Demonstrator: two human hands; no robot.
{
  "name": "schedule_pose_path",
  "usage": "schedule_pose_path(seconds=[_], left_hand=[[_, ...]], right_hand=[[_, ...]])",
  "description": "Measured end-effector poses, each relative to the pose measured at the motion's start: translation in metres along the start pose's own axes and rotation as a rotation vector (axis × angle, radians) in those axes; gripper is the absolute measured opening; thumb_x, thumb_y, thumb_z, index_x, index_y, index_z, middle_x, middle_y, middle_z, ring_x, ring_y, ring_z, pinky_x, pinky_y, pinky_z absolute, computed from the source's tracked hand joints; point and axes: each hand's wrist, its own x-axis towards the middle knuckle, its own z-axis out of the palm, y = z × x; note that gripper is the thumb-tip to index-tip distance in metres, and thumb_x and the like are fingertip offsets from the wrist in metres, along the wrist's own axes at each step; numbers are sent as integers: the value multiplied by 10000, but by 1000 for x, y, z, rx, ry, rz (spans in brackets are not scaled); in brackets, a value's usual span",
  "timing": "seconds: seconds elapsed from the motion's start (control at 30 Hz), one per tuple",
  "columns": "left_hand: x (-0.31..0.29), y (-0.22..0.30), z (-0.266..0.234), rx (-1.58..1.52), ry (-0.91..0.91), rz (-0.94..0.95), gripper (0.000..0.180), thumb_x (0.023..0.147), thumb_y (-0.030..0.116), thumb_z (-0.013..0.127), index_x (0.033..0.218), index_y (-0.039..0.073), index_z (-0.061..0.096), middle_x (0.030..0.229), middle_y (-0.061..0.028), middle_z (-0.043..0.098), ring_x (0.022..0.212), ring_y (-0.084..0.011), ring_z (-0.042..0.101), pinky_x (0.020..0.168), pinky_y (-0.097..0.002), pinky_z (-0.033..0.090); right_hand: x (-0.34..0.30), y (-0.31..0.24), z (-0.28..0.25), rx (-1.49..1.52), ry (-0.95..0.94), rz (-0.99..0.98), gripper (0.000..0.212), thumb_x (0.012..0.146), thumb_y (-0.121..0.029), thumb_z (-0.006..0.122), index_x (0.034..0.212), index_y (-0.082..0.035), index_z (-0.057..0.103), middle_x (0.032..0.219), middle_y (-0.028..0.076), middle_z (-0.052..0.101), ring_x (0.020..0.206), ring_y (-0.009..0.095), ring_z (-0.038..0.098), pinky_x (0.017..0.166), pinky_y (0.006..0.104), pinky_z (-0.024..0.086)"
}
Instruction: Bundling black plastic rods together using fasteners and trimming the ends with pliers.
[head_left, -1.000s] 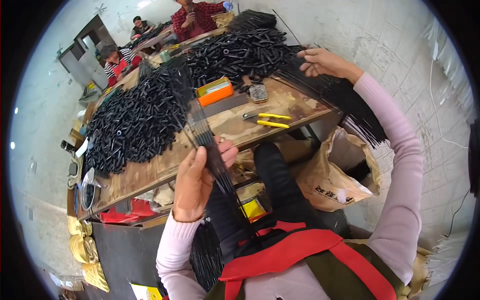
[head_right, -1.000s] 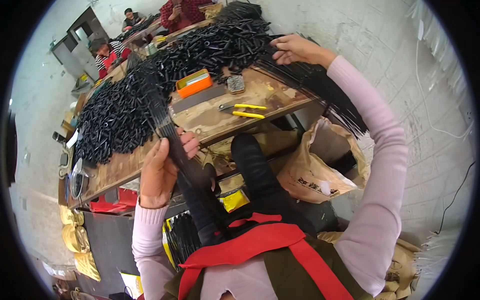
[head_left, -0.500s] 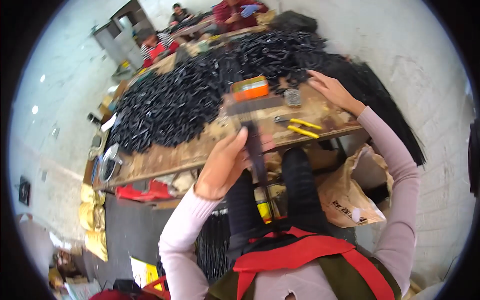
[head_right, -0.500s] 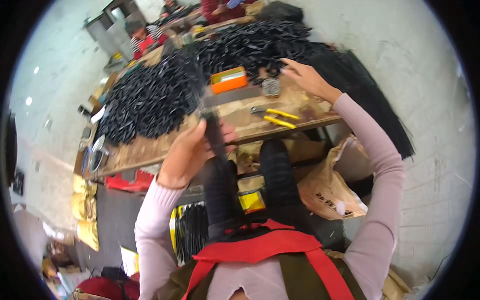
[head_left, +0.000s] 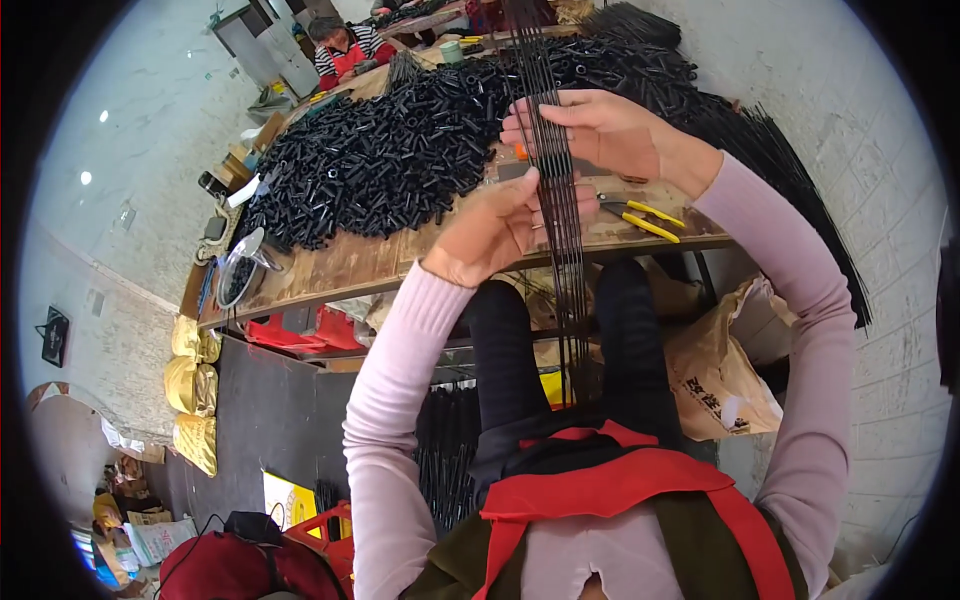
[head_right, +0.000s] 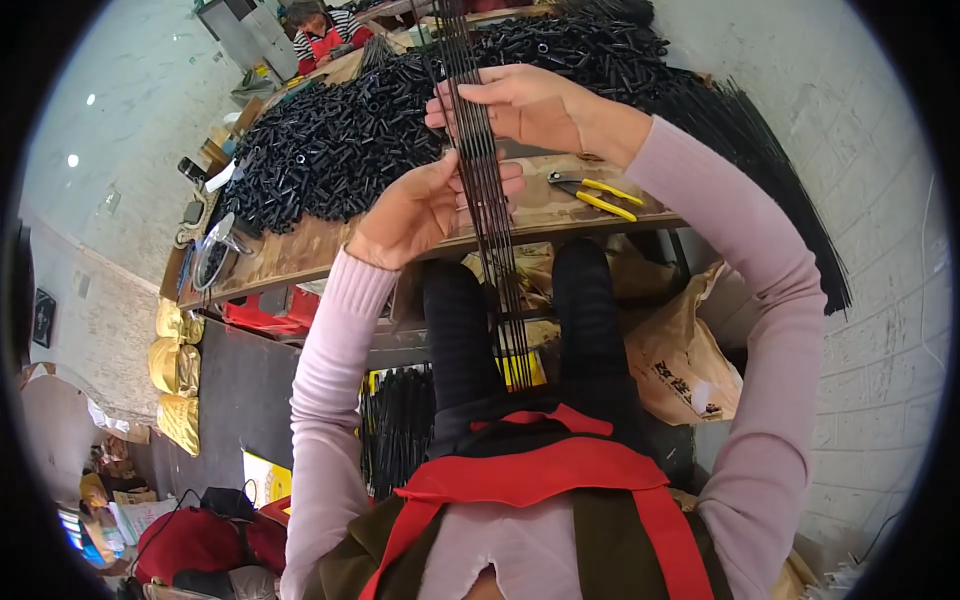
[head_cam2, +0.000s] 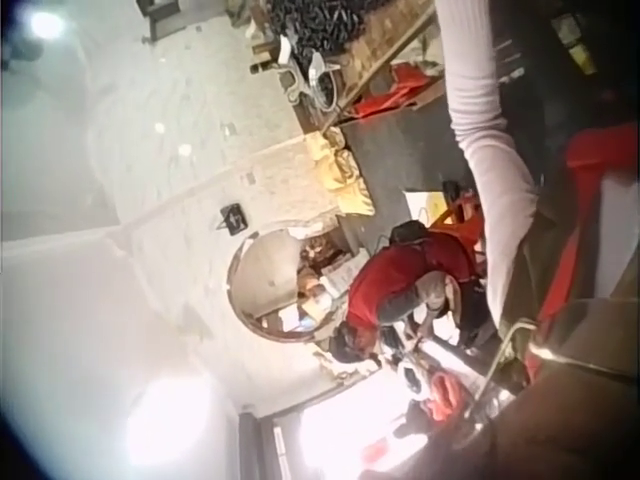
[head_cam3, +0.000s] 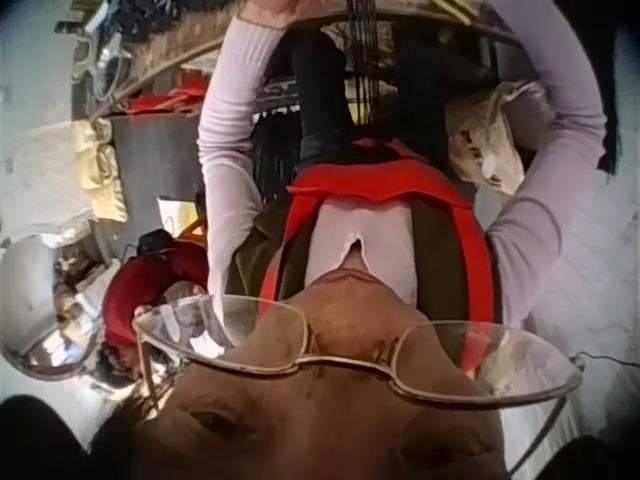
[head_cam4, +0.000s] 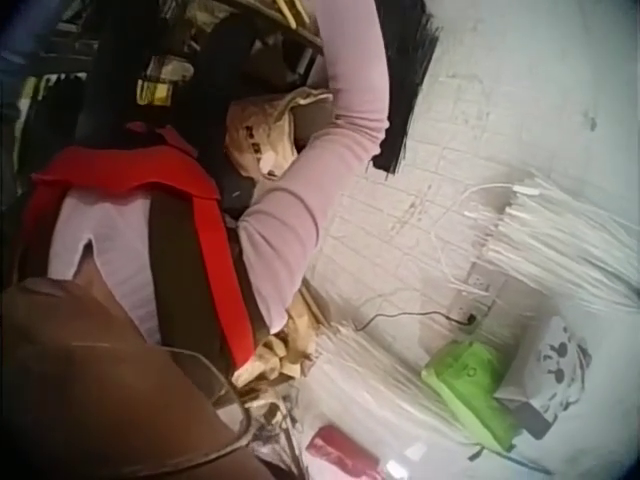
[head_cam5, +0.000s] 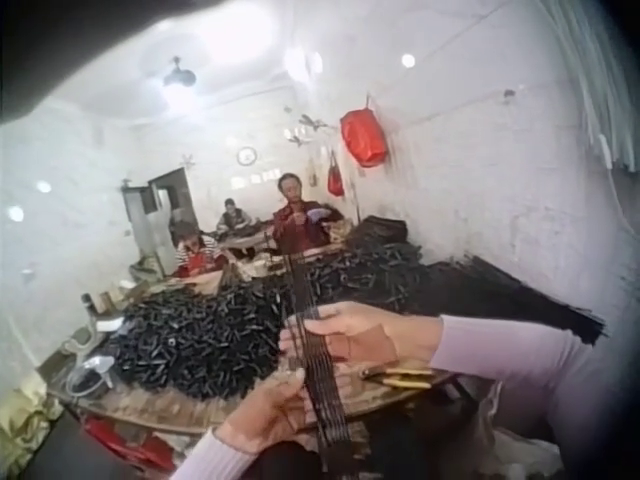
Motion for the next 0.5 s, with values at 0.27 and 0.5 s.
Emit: schedule_pose_path(seconds=[0.27,0.5], left_hand=[[-8,-14,13,75,98,80,389,1056,201,360,1282,-97,465,1204,-221,618,1070,-270,650,942,-352,534],[0,-27,-31,-206,-8,73,540,1053,391,309,1335,-48,449,1295,-201,573,1201,-316,564,1062,-421,426]], right_hand=[[-16,0,24,-130,69,127,423,951,-161,611,1306,47,512,1279,162,597,1199,231,577,1054,353,447],[-30,15,46,-503,216,70,254,935,-161,630,1141,-11,635,960,67,691,822,119,676,654,250,561]])
